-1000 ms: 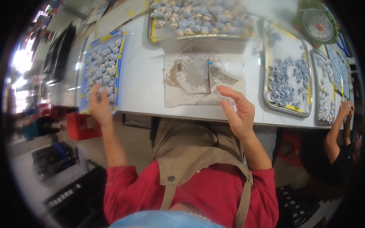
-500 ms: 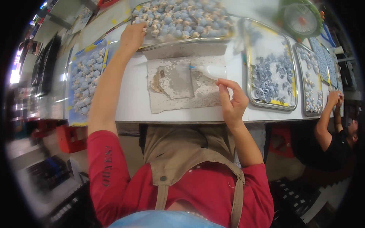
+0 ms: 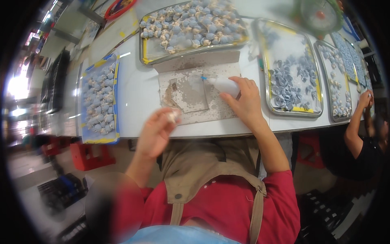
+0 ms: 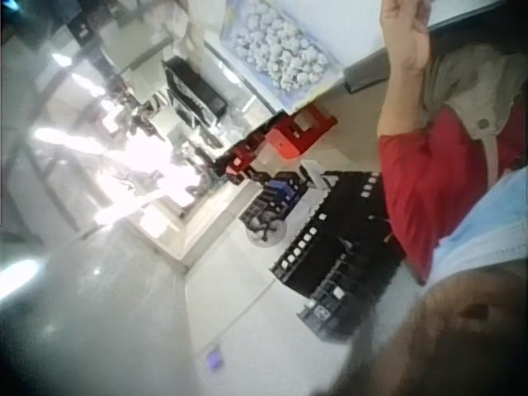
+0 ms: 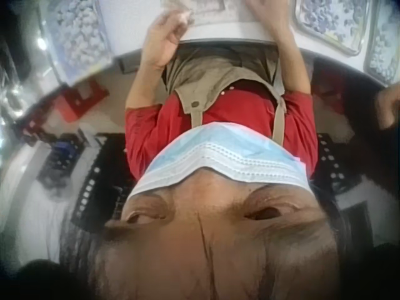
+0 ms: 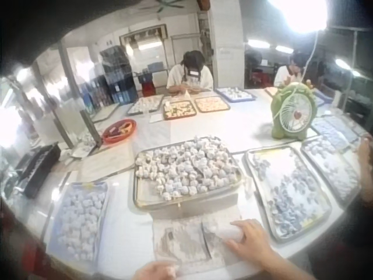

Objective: The person repeatedly picks up small dough wrappers, applies filling from a squeeze bottle, and seals them by hand. The finished dumplings are placed onto a metal tray.

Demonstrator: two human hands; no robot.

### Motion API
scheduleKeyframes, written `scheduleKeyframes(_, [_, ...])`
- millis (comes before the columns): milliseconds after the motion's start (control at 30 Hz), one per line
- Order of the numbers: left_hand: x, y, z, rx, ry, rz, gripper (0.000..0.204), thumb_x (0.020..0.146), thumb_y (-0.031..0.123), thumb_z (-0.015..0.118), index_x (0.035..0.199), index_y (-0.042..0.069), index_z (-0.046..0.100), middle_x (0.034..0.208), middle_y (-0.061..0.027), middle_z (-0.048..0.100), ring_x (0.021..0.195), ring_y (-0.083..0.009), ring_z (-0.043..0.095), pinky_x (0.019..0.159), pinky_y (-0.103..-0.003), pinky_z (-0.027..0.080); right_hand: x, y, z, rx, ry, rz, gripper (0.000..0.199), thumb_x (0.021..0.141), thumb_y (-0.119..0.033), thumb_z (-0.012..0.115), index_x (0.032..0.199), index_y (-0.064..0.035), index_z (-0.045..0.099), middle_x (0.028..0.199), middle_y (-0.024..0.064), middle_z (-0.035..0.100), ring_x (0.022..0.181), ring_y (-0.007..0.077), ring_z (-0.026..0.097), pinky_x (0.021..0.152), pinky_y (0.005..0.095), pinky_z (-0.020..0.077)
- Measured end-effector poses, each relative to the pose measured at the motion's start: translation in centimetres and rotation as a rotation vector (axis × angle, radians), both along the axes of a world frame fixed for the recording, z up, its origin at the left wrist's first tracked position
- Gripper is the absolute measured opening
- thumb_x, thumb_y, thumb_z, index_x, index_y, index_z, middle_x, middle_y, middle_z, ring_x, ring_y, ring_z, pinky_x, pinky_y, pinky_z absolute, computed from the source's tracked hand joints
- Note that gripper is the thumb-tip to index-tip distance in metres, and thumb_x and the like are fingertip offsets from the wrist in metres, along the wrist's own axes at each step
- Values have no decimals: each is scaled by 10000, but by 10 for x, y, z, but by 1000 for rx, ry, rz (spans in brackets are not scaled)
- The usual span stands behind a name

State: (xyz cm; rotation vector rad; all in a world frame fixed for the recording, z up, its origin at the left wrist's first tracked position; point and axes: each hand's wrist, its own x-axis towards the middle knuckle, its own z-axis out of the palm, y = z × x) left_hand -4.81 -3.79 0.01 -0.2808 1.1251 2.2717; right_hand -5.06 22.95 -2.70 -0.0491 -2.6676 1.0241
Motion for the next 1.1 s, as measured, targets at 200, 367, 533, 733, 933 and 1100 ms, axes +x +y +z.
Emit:
scheduleKeyframes(200, [51, 33, -5, -76, -38, -102, 334, 881, 49, 519, 1207, 34, 447, 1069, -103, 564, 885, -178, 597, 701, -230, 490, 22, -9, 7, -685, -91, -15, 307, 780, -133, 678, 1017, -13, 523, 873, 51, 584, 723, 118, 535, 626, 230, 423])
scheduleKeyframes(367, [62, 40, -17, -117, 158, -104, 402, 835, -34, 553, 1224, -4, 455, 1134, -85, 536, 886, -154, 592, 757, -255, 489, 65, -11, 14, -941, -95, 31, 271, 797, -111, 662, 995, -21, 500, 868, 30, 577, 726, 53, 523, 598, 188, 420])
scheduleKeyframes(533, [67, 41, -16, -159, 176, -110, 390, 816, -63, 571, 1193, -25, 476, 1069, -85, 552, 886, -126, 574, 785, -239, 471, 96, -12, 31, -776, 11, 74, 299, 735, -101, 718, 948, -10, 528, 812, 40, 593, 686, 81, 551, 598, 207, 446])
scheduleKeyframes(733, [71, 43, -13, -186, 251, -74, 363, 808, -68, 596, 1151, -4, 497, 996, -45, 558, 838, -67, 536, 738, -199, 449, 103, -9, 40, -378, 180, 215, 349, 687, -186, 780, 884, 2, 561, 733, 79, 589, 612, 131, 569, 526, 233, 441])
scheduleKeyframes(933, [70, 41, -12, -198, 265, -78, 354, 803, -78, 598, 1134, -1, 499, 1025, -51, 552, 865, -70, 527, 726, -197, 446, 101, -16, 42, -234, 230, 222, 401, 644, -224, 811, 859, -4, 553, 685, 83, 587, 519, 171, 525, 447, 268, 408])
scheduleKeyframes(1100, [69, 41, -12, -209, 276, -68, 354, 805, -66, 587, 1143, -11, 498, 1011, -67, 557, 872, -101, 555, 733, -219, 459, 96, -21, 43, -170, 275, 237, 397, 635, -222, 814, 841, -13, 547, 668, 78, 589, 500, 181, 501, 430, 273, 391])
